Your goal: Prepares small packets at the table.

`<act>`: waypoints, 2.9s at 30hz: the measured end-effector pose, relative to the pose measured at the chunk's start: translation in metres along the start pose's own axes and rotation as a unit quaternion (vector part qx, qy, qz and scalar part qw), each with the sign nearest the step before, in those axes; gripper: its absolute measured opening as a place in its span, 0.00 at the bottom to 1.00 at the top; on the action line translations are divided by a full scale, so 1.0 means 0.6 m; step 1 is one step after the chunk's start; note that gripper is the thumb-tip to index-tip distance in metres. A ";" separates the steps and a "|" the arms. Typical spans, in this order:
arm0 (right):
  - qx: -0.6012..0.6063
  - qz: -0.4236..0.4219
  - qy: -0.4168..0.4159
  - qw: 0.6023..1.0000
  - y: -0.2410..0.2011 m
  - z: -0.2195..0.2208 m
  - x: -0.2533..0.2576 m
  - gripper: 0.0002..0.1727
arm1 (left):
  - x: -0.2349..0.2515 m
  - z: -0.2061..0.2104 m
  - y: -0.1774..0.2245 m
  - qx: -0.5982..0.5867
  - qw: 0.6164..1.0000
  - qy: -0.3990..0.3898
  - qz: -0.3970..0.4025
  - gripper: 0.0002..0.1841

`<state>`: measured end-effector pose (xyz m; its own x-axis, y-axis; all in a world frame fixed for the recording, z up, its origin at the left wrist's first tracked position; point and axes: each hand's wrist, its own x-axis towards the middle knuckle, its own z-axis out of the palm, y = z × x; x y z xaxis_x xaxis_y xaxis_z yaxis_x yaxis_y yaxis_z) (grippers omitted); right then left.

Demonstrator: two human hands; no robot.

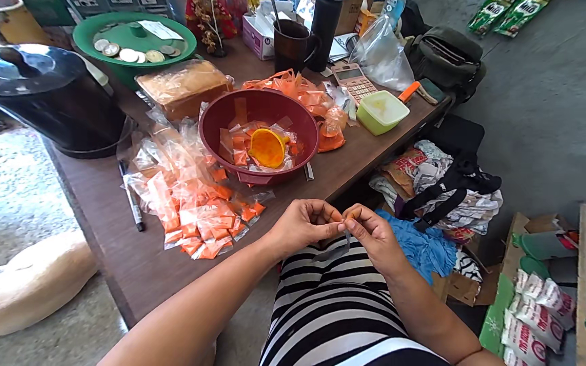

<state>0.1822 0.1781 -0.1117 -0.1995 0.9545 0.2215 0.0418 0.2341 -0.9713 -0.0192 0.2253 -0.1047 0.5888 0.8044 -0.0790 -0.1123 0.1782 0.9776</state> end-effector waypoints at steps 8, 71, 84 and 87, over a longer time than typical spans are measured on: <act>-0.002 0.015 0.007 1.000 0.016 -0.010 -0.006 0.08 | -0.001 0.000 0.003 0.015 1.000 0.010 -0.010 0.03; 0.021 -0.025 0.043 0.999 -0.005 0.008 -0.006 0.06 | 0.001 0.001 -0.012 0.026 0.991 0.085 0.096 0.08; 0.066 0.001 0.081 0.995 -0.003 0.005 0.003 0.06 | 0.000 0.002 -0.007 -0.040 0.991 0.074 0.102 0.04; 0.062 -0.007 0.084 0.995 -0.003 0.007 0.004 0.06 | 0.001 0.003 -0.005 -0.034 0.993 0.071 0.091 0.06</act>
<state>0.1777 0.1790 -0.1100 -0.0324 0.9710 0.2368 -0.0827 0.2335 -0.9688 -0.0168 0.2241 -0.1071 0.4351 0.8980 0.0658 -0.2635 0.0571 0.9630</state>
